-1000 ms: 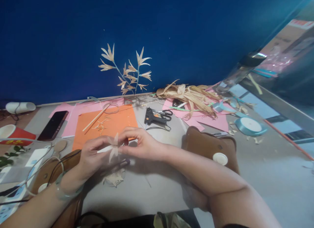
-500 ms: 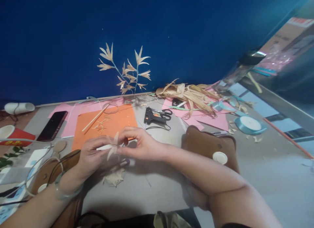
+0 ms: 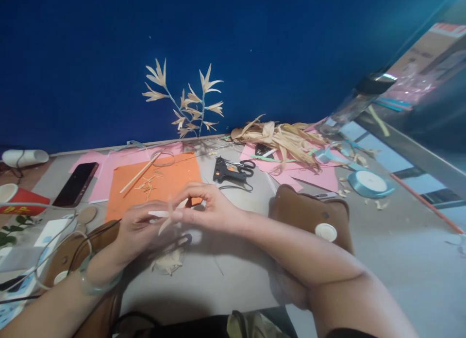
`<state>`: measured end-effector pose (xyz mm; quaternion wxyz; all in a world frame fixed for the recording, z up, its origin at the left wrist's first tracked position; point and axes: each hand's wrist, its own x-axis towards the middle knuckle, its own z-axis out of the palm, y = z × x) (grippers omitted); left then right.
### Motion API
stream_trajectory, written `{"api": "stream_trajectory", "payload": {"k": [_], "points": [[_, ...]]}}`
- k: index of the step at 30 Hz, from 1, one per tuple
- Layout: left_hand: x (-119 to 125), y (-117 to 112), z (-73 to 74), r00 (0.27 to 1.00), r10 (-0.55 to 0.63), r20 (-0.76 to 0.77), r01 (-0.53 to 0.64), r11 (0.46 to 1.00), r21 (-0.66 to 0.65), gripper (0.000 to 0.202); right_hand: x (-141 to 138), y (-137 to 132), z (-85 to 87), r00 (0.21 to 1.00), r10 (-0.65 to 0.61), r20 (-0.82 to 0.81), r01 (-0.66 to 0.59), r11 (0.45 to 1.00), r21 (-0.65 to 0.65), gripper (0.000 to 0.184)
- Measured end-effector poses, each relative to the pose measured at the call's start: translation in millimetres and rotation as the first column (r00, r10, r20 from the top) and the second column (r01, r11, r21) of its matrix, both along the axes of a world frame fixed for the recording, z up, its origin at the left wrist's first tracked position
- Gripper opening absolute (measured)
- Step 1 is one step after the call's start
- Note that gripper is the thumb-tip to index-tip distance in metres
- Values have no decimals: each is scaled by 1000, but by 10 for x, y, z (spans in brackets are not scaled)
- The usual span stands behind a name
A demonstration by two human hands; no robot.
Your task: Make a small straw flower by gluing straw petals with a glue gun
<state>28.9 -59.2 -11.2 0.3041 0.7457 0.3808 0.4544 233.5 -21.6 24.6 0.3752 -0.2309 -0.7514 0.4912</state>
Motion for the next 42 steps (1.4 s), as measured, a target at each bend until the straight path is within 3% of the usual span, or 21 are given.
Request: {"api": "stream_trajectory", "payload": {"k": [4, 14, 27, 42], "points": [[-11, -11, -42, 998, -33, -44, 34, 999, 17, 10, -1, -17, 16, 997, -71, 14, 71, 997, -13, 34], [-12, -32, -52, 995, -43, -93, 47, 998, 40, 9, -31, -83, 42, 988, -142, 59, 134, 982, 130, 22], [-16, -24, -76, 996, -49, -76, 56, 995, 87, 9, -42, -123, 61, 987, -155, 38, 149, 980, 129, 15], [18, -18, 50, 996, -49, -70, 59, 987, 151, 9, -51, -136, 62, 990, -141, 24, 136, 980, 143, 14]]}}
